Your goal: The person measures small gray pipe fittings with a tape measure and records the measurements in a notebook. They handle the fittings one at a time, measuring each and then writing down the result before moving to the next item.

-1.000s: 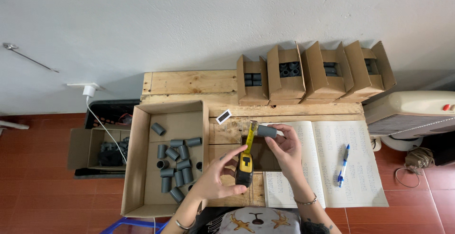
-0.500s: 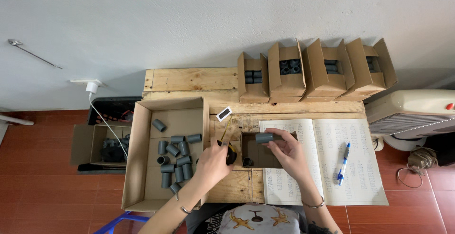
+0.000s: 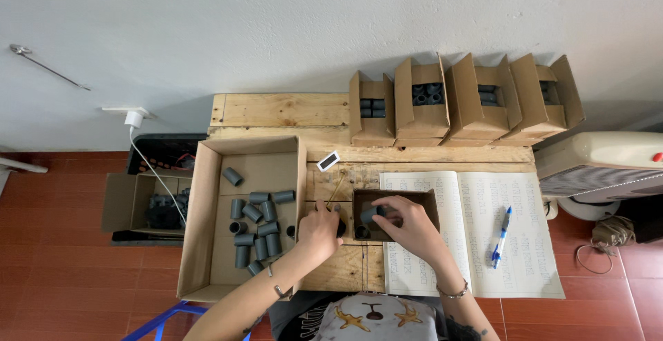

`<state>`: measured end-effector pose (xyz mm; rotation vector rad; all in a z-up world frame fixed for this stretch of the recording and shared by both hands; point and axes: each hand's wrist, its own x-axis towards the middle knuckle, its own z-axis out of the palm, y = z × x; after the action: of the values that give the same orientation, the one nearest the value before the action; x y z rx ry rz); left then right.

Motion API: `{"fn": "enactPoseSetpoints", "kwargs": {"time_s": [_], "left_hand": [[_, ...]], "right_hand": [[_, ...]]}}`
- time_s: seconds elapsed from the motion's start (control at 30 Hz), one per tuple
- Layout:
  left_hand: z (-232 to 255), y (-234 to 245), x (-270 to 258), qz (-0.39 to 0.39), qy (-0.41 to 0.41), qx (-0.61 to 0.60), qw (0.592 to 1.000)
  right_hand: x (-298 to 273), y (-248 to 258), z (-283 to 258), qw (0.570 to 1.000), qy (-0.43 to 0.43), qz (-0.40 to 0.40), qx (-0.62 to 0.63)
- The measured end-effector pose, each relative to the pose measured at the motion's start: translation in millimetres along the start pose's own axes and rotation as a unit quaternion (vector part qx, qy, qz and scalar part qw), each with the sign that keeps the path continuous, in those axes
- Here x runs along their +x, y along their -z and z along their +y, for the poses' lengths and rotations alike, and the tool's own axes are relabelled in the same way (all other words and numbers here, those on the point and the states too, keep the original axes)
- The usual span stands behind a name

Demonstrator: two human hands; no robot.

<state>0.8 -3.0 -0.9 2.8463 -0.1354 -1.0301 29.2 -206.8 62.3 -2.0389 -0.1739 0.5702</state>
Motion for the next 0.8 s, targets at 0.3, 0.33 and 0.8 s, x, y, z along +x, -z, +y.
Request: {"fn": "enactPoseSetpoints", "kwargs": {"time_s": [0.3, 0.33, 0.8], "left_hand": [[1, 66, -65, 0.062, -0.126, -0.203, 0.969], [1, 63, -64, 0.062, -0.128, -0.203, 0.969], [3, 67, -65, 0.052, -0.133, -0.264, 0.954]], "right_hand": [[37, -25, 21, 0.975, -0.018, -0.052, -0.214], [39, -28, 25, 0.975, -0.018, -0.05, -0.215], [-17, 26, 79, 0.956, 0.044, 0.257, -0.134]]}}
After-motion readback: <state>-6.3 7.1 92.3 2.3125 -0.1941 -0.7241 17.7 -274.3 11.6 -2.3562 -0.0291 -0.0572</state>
